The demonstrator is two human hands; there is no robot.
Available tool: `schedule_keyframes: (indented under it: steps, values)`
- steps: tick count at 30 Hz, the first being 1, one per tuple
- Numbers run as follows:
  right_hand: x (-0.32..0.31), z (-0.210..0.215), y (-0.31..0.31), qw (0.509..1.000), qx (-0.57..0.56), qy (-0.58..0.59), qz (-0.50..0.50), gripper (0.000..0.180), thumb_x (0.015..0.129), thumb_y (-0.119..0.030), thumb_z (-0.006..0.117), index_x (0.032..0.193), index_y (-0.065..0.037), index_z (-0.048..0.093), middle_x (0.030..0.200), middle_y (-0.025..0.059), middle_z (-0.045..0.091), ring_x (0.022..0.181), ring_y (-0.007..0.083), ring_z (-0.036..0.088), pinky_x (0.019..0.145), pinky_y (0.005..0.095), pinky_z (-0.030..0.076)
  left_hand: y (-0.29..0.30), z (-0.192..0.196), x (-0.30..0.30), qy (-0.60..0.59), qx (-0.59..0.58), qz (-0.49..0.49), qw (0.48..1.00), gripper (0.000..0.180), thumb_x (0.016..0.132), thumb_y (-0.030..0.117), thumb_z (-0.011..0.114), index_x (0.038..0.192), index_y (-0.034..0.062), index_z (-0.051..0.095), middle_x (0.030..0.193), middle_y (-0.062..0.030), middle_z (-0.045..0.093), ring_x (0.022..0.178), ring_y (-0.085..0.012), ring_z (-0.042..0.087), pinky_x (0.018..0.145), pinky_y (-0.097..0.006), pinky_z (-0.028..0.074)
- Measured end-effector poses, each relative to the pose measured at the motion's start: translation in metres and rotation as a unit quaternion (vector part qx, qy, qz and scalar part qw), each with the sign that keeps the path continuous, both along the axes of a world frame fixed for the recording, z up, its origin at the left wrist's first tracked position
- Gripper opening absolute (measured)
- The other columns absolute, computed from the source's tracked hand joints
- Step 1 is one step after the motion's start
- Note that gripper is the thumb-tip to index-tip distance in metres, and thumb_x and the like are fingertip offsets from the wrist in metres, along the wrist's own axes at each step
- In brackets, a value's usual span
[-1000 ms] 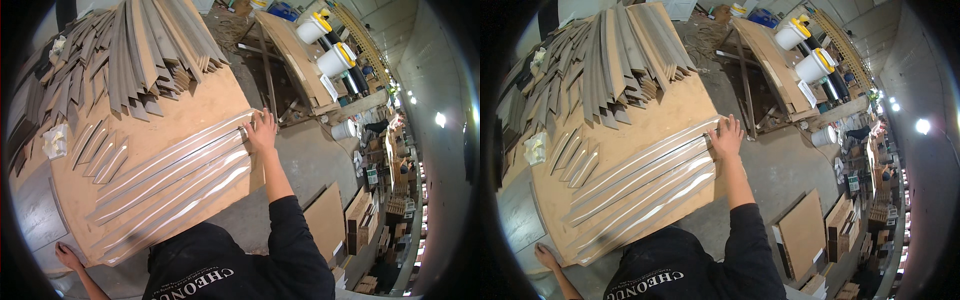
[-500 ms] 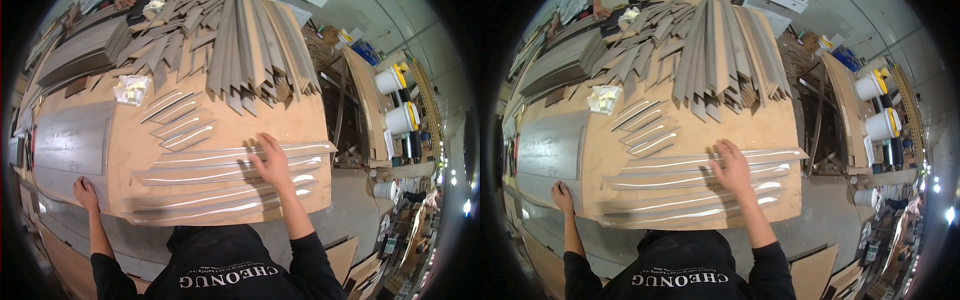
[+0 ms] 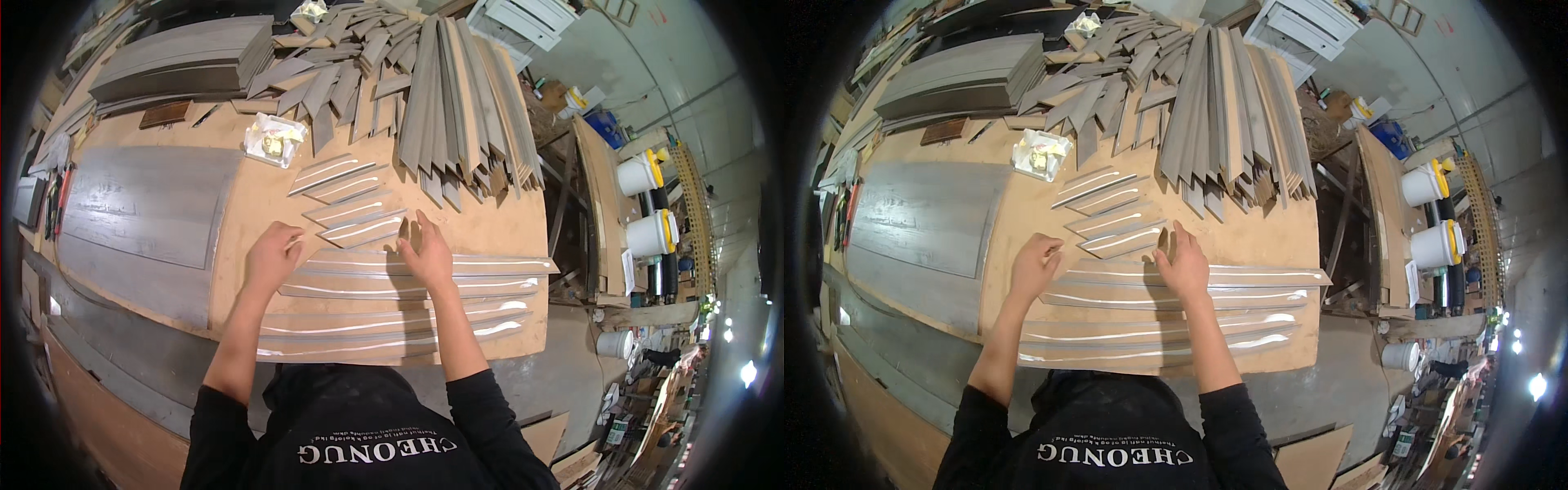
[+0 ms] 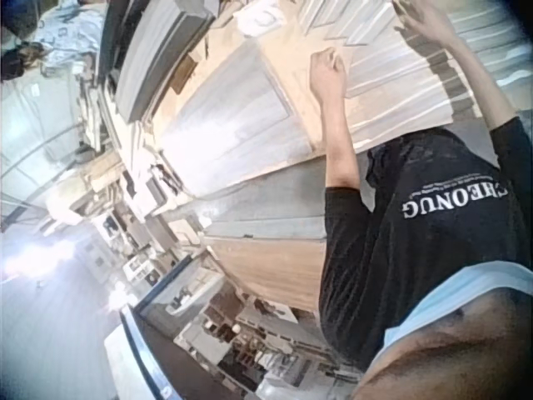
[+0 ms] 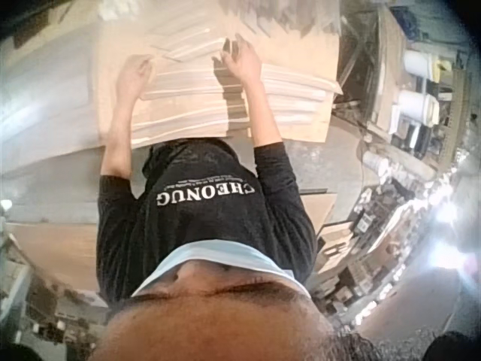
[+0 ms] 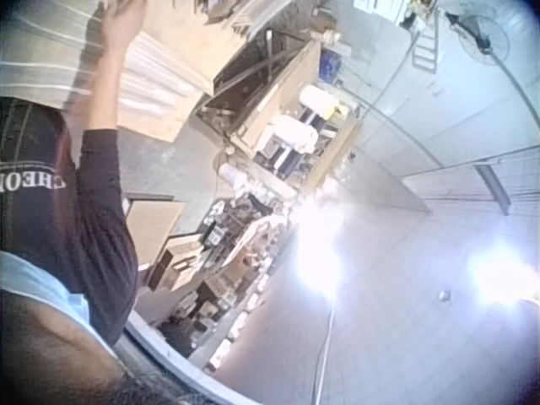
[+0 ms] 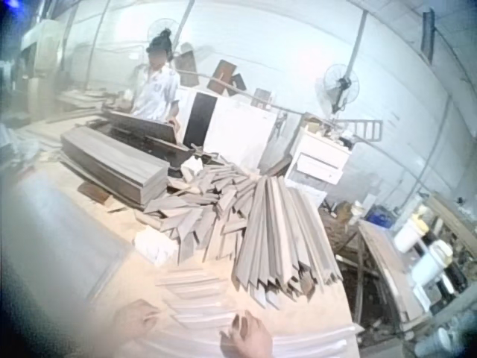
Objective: Applying wood filler or putty to the joints of wood trim pieces in a furniture workshop.
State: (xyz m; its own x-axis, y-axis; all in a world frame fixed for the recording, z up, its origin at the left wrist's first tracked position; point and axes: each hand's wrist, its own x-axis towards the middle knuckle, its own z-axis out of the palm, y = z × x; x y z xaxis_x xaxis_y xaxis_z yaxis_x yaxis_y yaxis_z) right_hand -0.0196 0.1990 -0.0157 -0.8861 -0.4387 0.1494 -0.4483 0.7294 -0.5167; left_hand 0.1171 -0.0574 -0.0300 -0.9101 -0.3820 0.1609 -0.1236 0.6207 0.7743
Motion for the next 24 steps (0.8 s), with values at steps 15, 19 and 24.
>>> schedule_keyframes:
  steps: [15,19,24]
  values:
    - [0.017,-0.012,0.0,0.997,-0.038,0.046,-0.05,0.053,0.073,-0.015,0.064,0.122,-0.001,0.047,0.116,0.0209,0.052,0.104,0.0367,0.052,0.087,0.04,0.044,0.002,0.002,-0.038,-0.066,-0.048,-0.08,0.993,0.038,0.065,0.03,0.072,0.096,0.01,0.064,0.094,-0.0091,0.055,0.09,-0.0279,0.055,0.077,-0.039,0.045]
    - [0.014,-0.018,-0.003,0.996,-0.026,0.081,-0.041,0.055,0.072,-0.019,0.064,0.122,-0.002,0.048,0.119,0.0198,0.051,0.107,0.0361,0.05,0.09,0.0427,0.041,0.03,0.008,-0.049,-0.084,-0.123,-0.065,0.987,0.04,0.061,0.034,0.075,0.092,0.0108,0.064,0.095,-0.0078,0.054,0.092,-0.0275,0.053,0.081,-0.042,0.043]
    - [0.011,-0.024,-0.006,0.995,0.01,0.087,-0.05,0.055,0.074,-0.026,0.062,0.124,-0.005,0.048,0.127,0.0182,0.044,0.117,0.0357,0.041,0.094,0.048,0.035,0.044,0.007,-0.06,-0.081,-0.175,-0.06,0.979,0.038,0.061,0.033,0.075,0.089,0.0109,0.064,0.092,-0.0076,0.054,0.092,-0.0267,0.052,0.08,-0.039,0.044]
